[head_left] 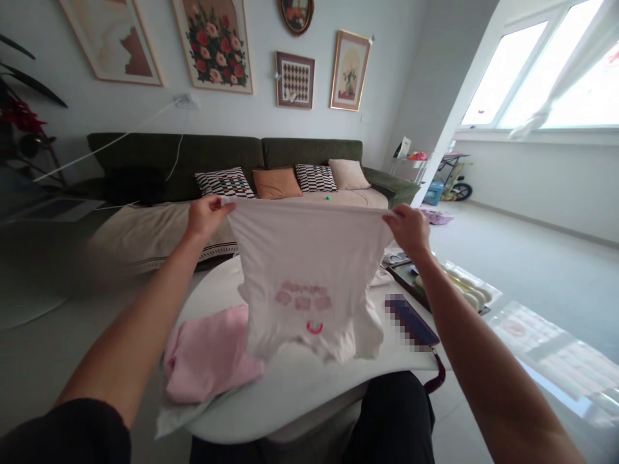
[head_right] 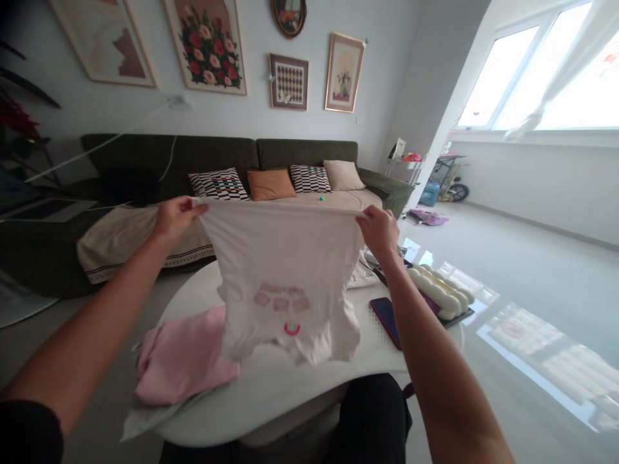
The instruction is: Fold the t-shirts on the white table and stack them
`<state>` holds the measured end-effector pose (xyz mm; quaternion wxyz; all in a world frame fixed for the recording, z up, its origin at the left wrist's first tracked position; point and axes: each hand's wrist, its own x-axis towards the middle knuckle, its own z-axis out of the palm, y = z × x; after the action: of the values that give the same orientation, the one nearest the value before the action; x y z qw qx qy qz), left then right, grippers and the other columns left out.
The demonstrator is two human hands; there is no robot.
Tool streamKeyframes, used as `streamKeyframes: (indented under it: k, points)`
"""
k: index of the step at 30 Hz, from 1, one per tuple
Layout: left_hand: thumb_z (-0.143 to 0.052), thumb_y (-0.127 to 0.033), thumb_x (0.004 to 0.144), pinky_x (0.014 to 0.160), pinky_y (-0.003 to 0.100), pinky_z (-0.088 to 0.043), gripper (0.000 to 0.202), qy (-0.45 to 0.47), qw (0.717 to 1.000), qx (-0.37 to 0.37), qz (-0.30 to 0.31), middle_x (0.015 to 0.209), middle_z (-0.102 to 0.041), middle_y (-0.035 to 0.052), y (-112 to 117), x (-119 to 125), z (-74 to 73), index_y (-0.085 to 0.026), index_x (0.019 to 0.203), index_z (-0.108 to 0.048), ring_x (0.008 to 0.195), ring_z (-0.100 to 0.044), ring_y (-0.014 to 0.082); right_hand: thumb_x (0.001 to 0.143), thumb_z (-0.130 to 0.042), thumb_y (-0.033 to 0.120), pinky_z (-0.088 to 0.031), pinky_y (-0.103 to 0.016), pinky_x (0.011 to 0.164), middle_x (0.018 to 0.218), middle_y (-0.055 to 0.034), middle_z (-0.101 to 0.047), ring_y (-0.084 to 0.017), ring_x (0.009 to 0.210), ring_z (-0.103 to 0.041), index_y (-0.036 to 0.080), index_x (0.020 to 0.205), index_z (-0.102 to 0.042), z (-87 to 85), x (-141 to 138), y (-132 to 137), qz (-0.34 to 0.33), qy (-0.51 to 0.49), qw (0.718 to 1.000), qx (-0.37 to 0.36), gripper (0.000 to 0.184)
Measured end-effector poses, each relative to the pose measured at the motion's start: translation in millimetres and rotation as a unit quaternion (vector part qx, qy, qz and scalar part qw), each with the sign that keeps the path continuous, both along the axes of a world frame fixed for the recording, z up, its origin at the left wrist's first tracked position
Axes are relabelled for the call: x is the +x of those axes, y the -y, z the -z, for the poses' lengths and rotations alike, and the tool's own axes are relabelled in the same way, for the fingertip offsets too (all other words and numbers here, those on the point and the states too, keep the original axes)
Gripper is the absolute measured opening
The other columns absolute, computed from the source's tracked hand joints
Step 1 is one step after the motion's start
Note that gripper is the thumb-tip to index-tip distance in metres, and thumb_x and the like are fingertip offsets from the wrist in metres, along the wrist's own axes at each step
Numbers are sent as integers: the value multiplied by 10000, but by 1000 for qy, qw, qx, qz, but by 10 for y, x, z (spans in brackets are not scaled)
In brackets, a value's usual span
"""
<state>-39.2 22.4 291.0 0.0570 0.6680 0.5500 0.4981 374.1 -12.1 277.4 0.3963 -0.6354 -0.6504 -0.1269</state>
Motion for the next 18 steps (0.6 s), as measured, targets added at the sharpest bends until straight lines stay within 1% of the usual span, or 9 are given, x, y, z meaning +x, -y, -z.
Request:
streamKeyframes:
  k: [2, 4, 5, 7, 9, 11, 15, 17, 18]
  points:
    - [-502, -462, 797, 716, 221, -398, 497, 17, 998, 61, -2, 827, -590, 10, 116, -23, -105, 19, 919, -534, 724, -459, 72, 801, -482, 355, -342, -259, 670, 753, -50, -576, -155, 780, -444, 176, 836, -592, -98, 18, 59, 12, -5, 995, 97, 213]
    - [-558, -409, 776, 776, 249, -407, 436, 20, 995, 92, 22, 861, -601, 0, 318, -81, -117, -6, 941, -546, 766, -490, 81, 806, -480, 332, -366, -278, 721, 766, -45, -576, -179, 829, -450, 213, 838, -588, -91, 75, 209, 2, -7, 989, 148, 164]
    - [-584, -386, 759, 798, 261, -411, 400, 16, 995, 87, 42, 869, -612, -4, 432, -114, -69, -29, 937, -564, 786, -513, 91, 804, -481, 315, -375, -286, 733, 760, -36, -573, -185, 838, -455, 223, 837, -586, -26, 109, 298, -7, -9, 987, 159, 143]
    - [-608, -358, 739, 817, 276, -423, 320, 3, 996, 31, 86, 868, -636, -4, 659, -175, 148, -82, 900, -602, 816, -554, 114, 784, -494, 267, -388, -300, 739, 730, -19, -565, -195, 842, -464, 229, 819, -588, 239, 178, 473, -30, -10, 985, 167, 107]
    - [-603, -344, 736, 830, 284, -433, 251, -13, 990, -59, 130, 873, -654, 3, 865, -214, 512, -126, 858, -624, 846, -577, 136, 754, -498, 218, -391, -318, 757, 730, -10, -562, -200, 849, -461, 230, 807, -590, 660, 245, 631, -50, -3, 989, 136, 106]
    - [-596, -324, 733, 866, 293, -426, 202, -30, 976, -139, 165, 903, -660, 18, 1040, -215, 974, -149, 827, -635, 884, -586, 153, 734, -494, 183, -380, -343, 795, 764, -13, -570, -207, 865, -450, 232, 811, -586, 1179, 304, 770, -63, 16, 995, 77, 130]
    - [-532, -211, 720, 869, 281, -432, 131, -63, 938, -268, 210, 925, -666, 30, 1330, -81, 1900, -170, 790, -635, 914, -591, 169, 715, -451, 115, -361, -359, 812, 819, -31, -587, -224, 910, -445, 229, 828, -568, 2206, 346, 1014, -64, 40, 992, -98, 199]
    - [-485, -141, 689, 839, 269, -437, 174, -109, 915, -315, 228, 891, -669, 22, 1453, 27, 2222, -179, 773, -633, 888, -595, 168, 679, -439, 76, -361, -348, 803, 822, -37, -589, -223, 914, -454, 224, 812, -566, 2584, 329, 1124, -71, 44, 982, -169, 236]
    - [-470, -120, 675, 830, 266, -435, 196, -138, 904, -334, 229, 878, -669, 18, 1506, 81, 2331, -182, 767, -631, 880, -595, 169, 664, -434, 61, -362, -341, 797, 819, -37, -591, -221, 909, -459, 223, 805, -568, 2725, 319, 1173, -78, 46, 977, -191, 254]
